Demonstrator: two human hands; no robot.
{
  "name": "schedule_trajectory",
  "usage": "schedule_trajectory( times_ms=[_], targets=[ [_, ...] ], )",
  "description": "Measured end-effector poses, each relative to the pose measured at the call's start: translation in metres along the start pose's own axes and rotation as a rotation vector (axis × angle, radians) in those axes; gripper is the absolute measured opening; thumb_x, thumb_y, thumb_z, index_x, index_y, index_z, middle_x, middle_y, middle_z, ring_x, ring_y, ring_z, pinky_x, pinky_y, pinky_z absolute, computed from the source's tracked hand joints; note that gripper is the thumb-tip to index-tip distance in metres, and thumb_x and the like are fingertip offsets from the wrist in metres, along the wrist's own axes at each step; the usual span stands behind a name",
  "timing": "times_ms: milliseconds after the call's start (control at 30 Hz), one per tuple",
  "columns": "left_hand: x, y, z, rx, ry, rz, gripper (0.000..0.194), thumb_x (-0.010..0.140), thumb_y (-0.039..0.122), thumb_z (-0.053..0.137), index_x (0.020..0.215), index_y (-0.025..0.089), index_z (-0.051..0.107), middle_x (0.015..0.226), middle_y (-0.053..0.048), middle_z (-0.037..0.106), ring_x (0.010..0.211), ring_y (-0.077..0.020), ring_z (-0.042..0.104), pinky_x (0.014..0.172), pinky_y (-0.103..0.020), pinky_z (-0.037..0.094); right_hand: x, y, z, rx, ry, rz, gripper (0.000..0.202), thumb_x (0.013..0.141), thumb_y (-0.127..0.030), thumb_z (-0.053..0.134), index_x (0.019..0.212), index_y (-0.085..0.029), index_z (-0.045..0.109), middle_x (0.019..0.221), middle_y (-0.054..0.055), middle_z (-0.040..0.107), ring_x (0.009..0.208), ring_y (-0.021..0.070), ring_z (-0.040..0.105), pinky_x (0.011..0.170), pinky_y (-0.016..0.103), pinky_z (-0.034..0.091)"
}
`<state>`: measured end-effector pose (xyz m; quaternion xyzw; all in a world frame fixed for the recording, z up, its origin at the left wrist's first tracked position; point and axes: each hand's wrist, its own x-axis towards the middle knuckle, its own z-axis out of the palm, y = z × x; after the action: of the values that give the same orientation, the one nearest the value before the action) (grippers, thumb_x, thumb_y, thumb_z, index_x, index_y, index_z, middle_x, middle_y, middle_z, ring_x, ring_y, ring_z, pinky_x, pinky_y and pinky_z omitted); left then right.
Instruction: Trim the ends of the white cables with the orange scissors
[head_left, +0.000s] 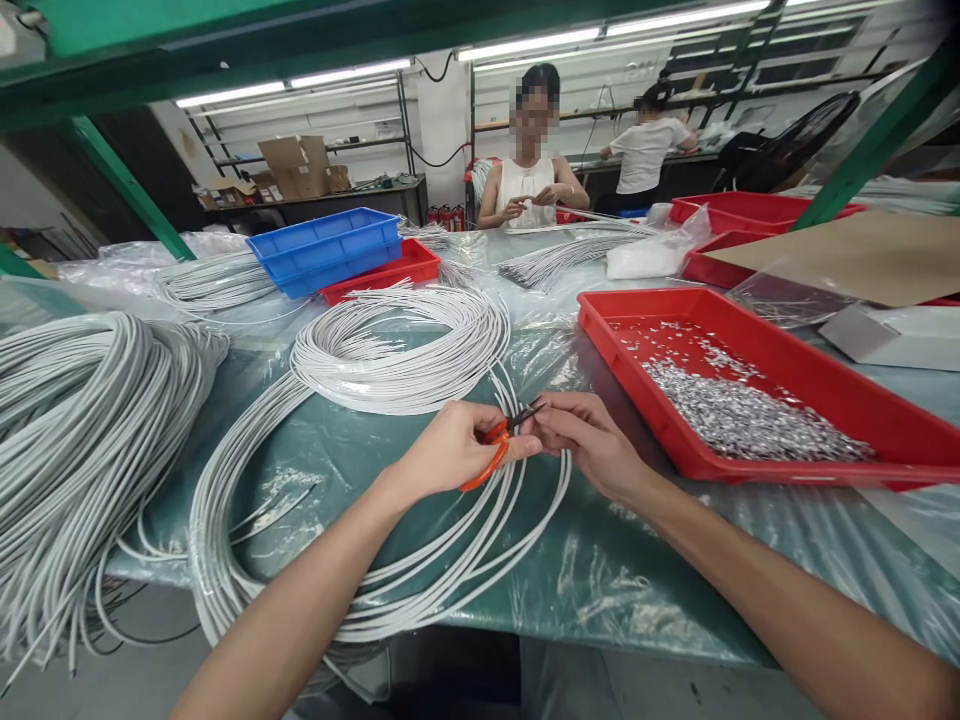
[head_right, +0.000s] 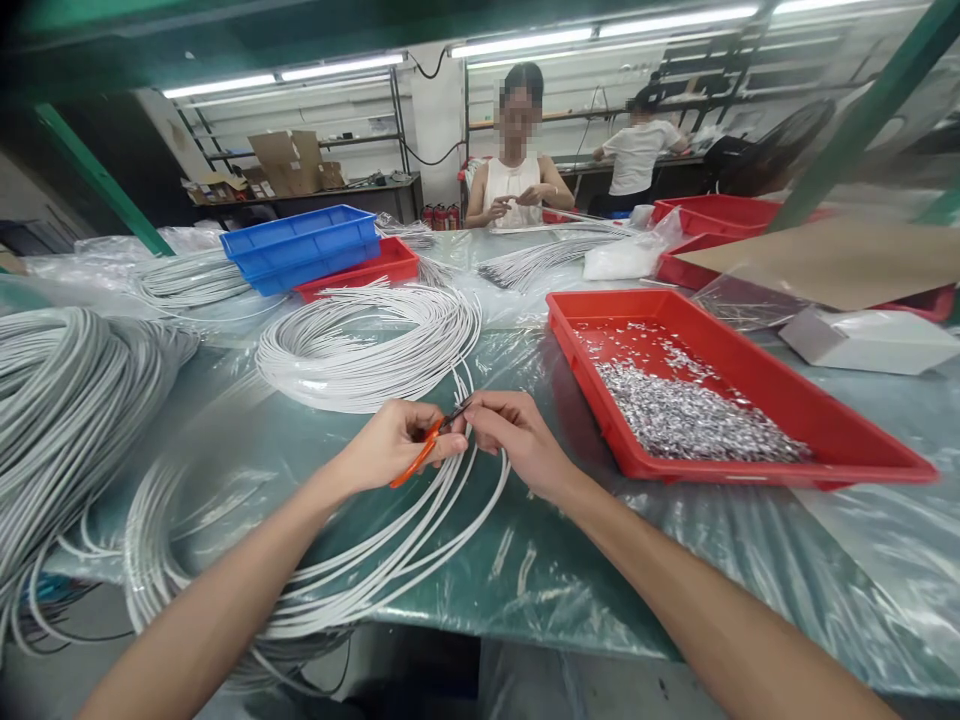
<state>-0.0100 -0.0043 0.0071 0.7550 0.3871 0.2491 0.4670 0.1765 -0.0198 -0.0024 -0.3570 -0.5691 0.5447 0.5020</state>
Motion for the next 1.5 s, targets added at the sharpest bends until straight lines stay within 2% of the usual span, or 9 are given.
schedule_trajectory(
  times_ms=[100,267,400,600,767,1000,1300,1500],
  targets=[
    [0.0,-0.002,-0.001,0.079,0.04,0.013,0.049,0.077,0.054,0.066,0.059,0.017,0.039,0.055,0.005,0.038,0.053,-0.0064,0.034,0.049,-0.021,0.022,0.001,0.004,-0.003,-0.051,-0.03,-0.031,0.025,0.083,-0.033,0.061,0.067,-0.016,0.069,0.047,-0.005,0.037,0.047,0.0087,0.029,0.047,0.026,0.024],
    [0.0,-0.001,-0.001,0.136,0.059,0.017,0.047,0.078,0.054,0.065,0.061,0.016,0.042,0.057,0.005,0.034,0.055,-0.0069,0.029,0.05,-0.022,0.02,0.002,0.006,-0.005,-0.078,-0.055,-0.08,0.025,0.086,-0.032,0.06,0.07,-0.016,0.071,0.049,-0.005,0.038,0.047,0.0082,0.03,0.047,0.026,0.023],
    [0.001,-0.002,-0.001,0.147,0.092,0.007,0.049,0.077,0.055,0.066,0.059,0.017,0.04,0.056,0.005,0.031,0.055,-0.0068,0.026,0.05,-0.022,0.018,0.004,0.003,-0.007,-0.112,-0.059,-0.063,0.026,0.085,-0.034,0.061,0.071,-0.016,0.072,0.05,-0.003,0.044,0.049,0.0094,0.037,0.048,0.026,0.027],
    [0.002,-0.006,-0.005,0.137,0.079,-0.001,0.048,0.079,0.055,0.064,0.06,0.016,0.043,0.056,0.004,0.04,0.053,-0.0069,0.033,0.05,-0.023,0.019,0.007,-0.003,-0.009,-0.049,-0.068,0.046,0.027,0.084,-0.037,0.065,0.071,-0.016,0.076,0.056,0.0,0.052,0.055,0.0106,0.042,0.055,0.026,0.032],
    [0.001,-0.006,-0.006,0.123,0.06,0.008,0.048,0.079,0.055,0.064,0.06,0.016,0.044,0.055,0.003,0.048,0.051,-0.0073,0.041,0.049,-0.022,0.021,0.007,-0.003,-0.01,-0.065,-0.049,0.053,0.025,0.079,-0.039,0.069,0.071,-0.017,0.078,0.055,0.0,0.052,0.057,0.0113,0.042,0.056,0.027,0.032],
    [0.001,-0.003,-0.008,0.082,0.038,-0.019,0.049,0.078,0.056,0.065,0.059,0.016,0.045,0.053,0.002,0.055,0.045,-0.0068,0.045,0.044,-0.02,0.024,0.007,-0.004,-0.01,-0.195,0.011,-0.021,0.022,0.075,-0.04,0.075,0.072,-0.019,0.079,0.062,0.002,0.064,0.06,0.0127,0.048,0.06,0.027,0.039],
    [0.001,-0.002,-0.009,-0.032,-0.006,-0.058,0.047,0.076,0.055,0.068,0.06,0.015,0.051,0.054,-0.001,0.059,0.04,-0.0067,0.049,0.039,-0.018,0.033,0.006,-0.005,-0.008,-0.282,0.043,-0.162,0.018,0.079,-0.031,0.072,0.067,-0.018,0.074,0.063,0.0,0.064,0.061,0.013,0.051,0.061,0.028,0.04],
    [0.001,-0.004,-0.008,-0.021,0.007,-0.054,0.047,0.076,0.055,0.067,0.059,0.015,0.051,0.053,-0.001,0.059,0.04,-0.0064,0.048,0.039,-0.017,0.033,0.004,-0.002,-0.005,-0.393,0.139,-0.242,0.015,0.078,-0.029,0.071,0.07,-0.018,0.076,0.066,0.002,0.067,0.063,0.0156,0.052,0.059,0.03,0.039]
  ],
)
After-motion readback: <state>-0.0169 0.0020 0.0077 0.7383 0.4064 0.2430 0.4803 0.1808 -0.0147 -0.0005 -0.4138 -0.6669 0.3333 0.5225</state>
